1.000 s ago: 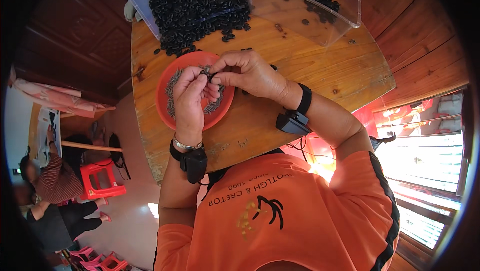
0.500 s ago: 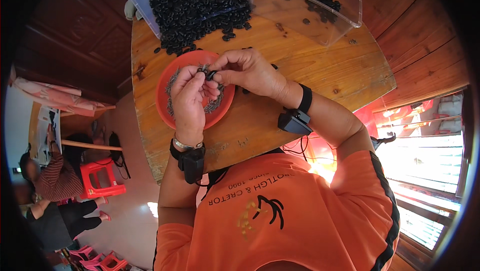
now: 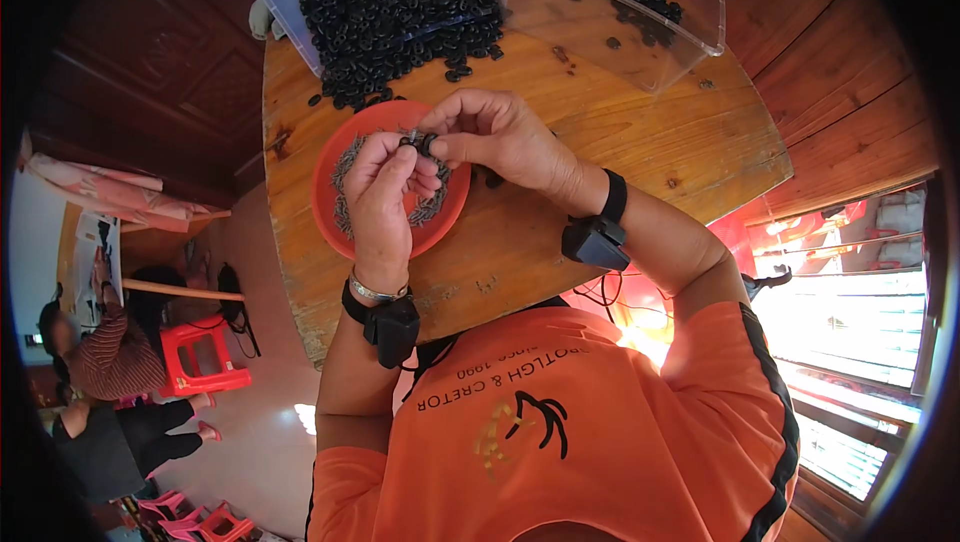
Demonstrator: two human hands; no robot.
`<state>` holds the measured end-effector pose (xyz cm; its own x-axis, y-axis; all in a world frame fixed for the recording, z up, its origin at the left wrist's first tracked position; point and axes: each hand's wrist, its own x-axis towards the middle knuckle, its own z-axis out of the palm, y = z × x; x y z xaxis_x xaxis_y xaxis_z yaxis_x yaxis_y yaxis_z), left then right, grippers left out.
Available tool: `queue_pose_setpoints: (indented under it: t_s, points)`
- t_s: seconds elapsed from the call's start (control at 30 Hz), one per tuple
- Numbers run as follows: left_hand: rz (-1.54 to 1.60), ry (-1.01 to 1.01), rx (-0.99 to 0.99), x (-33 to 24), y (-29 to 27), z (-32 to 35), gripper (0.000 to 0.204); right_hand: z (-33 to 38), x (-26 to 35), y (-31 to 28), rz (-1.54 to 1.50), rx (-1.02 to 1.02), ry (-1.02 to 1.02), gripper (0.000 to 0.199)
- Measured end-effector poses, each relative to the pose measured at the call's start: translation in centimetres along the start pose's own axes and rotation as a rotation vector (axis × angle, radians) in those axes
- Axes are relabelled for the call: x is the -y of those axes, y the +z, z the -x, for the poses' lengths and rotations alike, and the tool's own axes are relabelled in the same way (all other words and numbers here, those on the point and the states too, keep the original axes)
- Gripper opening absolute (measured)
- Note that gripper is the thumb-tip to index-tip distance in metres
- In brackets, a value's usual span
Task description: The person is sorting small black plastic components from a large container into a red bowl.
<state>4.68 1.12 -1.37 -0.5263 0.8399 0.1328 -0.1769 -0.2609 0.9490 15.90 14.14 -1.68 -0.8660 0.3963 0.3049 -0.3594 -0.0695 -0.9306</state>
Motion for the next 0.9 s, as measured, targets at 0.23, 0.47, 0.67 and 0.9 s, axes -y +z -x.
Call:
queue_pose_setpoints:
  t_s: [0.23, 0.47, 0.67, 0.9]
  points:
    - [-0.143, -0.047, 0.033, -0.15, -0.31, -0.12, 0.012, -0.40, 0.05, -1.07, -0.105, 0.044, 0.218, 0.018]
    - [-0.179, -0.079, 0.030, -0.13, 0.06, -0.12, 0.012, -0.36, 0.18, -1.15, -0.094, 0.057, 0.285, 0.017]
    - [-0.379, -0.055, 0.002, -0.42, -0.26, -0.13, 0.011, -0.48, 0.02, -1.02, 0.073, 0.033, 0.195, 0.019]
    - [-0.419, -0.069, 0.001, -0.46, -0.06, -0.04, 0.011, -0.29, 0.32, -1.11, 0.118, 0.031, 0.144, 0.020]
